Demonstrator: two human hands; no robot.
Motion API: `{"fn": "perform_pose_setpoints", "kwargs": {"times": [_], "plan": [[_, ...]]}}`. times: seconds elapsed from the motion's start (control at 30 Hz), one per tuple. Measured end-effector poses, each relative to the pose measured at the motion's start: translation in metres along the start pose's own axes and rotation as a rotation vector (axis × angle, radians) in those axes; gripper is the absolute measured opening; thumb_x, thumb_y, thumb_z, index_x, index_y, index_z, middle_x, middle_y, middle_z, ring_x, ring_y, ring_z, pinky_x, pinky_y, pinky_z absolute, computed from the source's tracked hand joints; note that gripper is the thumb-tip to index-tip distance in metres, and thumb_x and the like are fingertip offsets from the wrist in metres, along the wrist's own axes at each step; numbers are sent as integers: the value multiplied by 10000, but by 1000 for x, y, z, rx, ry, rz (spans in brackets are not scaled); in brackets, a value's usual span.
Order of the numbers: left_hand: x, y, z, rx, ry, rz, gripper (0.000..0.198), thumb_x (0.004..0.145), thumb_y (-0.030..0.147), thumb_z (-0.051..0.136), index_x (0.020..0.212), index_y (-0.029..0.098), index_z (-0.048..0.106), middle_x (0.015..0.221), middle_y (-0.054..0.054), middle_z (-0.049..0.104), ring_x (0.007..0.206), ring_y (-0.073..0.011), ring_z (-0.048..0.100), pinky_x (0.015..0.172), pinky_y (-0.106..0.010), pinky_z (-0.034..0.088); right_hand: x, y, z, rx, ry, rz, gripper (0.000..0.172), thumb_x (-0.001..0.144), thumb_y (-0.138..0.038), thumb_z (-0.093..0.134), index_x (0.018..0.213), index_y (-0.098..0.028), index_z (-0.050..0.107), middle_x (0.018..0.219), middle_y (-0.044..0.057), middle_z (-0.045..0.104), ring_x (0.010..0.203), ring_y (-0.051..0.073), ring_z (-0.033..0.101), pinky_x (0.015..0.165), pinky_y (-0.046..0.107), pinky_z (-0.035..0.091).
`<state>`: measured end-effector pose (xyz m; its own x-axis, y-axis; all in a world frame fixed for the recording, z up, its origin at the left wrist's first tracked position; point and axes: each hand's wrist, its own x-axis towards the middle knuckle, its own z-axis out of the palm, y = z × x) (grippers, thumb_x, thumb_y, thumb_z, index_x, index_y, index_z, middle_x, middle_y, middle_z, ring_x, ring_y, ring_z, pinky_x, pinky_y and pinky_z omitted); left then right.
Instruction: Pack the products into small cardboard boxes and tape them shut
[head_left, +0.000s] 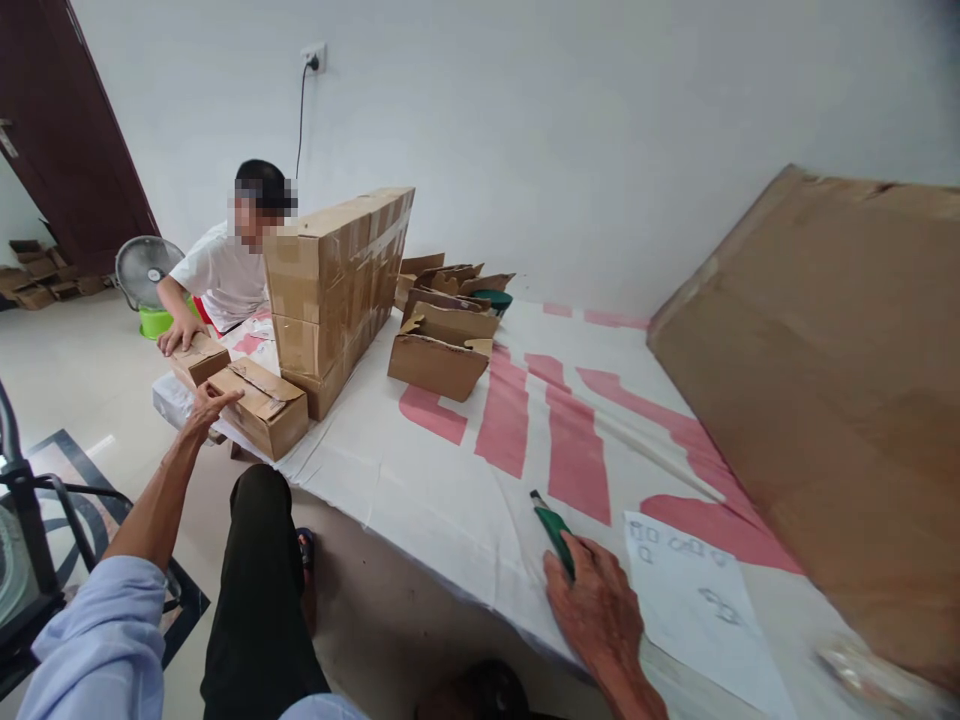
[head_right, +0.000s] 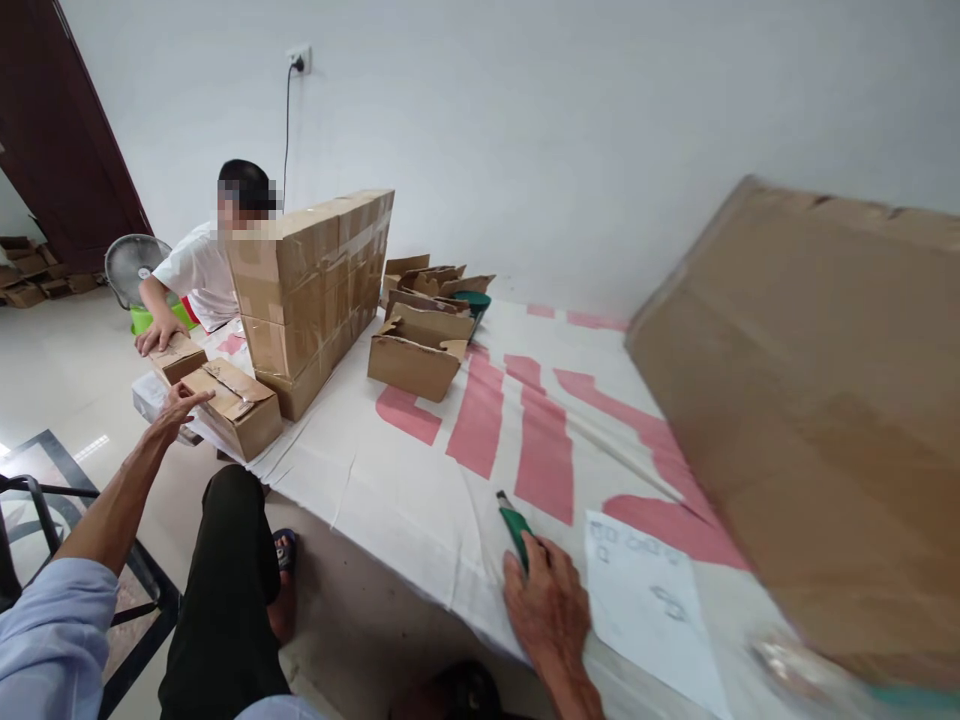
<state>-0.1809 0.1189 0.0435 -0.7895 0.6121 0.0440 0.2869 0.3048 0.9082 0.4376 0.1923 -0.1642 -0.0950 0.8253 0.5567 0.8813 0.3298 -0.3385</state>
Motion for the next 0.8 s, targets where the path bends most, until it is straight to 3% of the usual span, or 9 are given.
{"fn": "perform_pose_setpoints", "kwargs": {"times": [0.1,0.27,0.37,0.5,0.6,0.67,0.8], "plan": [[-31,-6,15,-34,-67,34,695,513,590,961,991,189,654,1011,-109,738,1062,-369,693,855,-451,586,1,1,1,20,3,28,457,972,-416,439,1217,-145,714,1196,208,689,1098,371,616,920,514,513],[-109,-24,60,-77,-187,131,854,539,586,980,1219,200,637,1258,-135,714,1213,-368,667,1023,-475,559,0,-1,-2,53,-21,65,446,971,-411,461,1245,-161,708,1224,194,679,1154,362,604,963,515,508],[-149,-29,80,-136,-382,210,896,580,570,984,1316,216,615,1338,-149,688,1265,-368,646,1033,-479,557,2,-3,-3,84,-15,97,448,969,-405,468,1264,-166,706,1228,188,667,1169,354,592,985,518,508],[-171,-30,91,-144,-649,265,728,602,470,989,1217,236,678,1234,-105,724,1186,-342,660,959,-450,574,9,-12,-9,164,22,152,460,959,-431,486,1216,-137,728,1226,217,659,1191,371,582,1038,573,500],[-179,-31,99,-92,-659,271,550,659,400,943,1124,237,699,1085,-66,720,1053,-298,665,895,-425,566,18,-40,-24,335,78,207,540,969,-564,510,1198,-137,748,1245,214,674,1218,372,597,1106,597,474],[-189,-32,110,-83,-624,281,507,691,371,915,1127,245,690,1040,-54,695,991,-279,655,853,-414,560,24,-67,-38,543,48,242,595,985,-629,517,1291,-167,732,1323,190,682,1257,352,617,1106,561,498],[-218,-36,133,-133,-644,391,596,700,295,894,1245,274,652,1248,-91,649,1140,-305,641,899,-434,569,37,-110,-62,798,-116,295,647,940,-636,655,1430,-214,694,1458,149,680,1291,329,645,1071,475,546]]}}
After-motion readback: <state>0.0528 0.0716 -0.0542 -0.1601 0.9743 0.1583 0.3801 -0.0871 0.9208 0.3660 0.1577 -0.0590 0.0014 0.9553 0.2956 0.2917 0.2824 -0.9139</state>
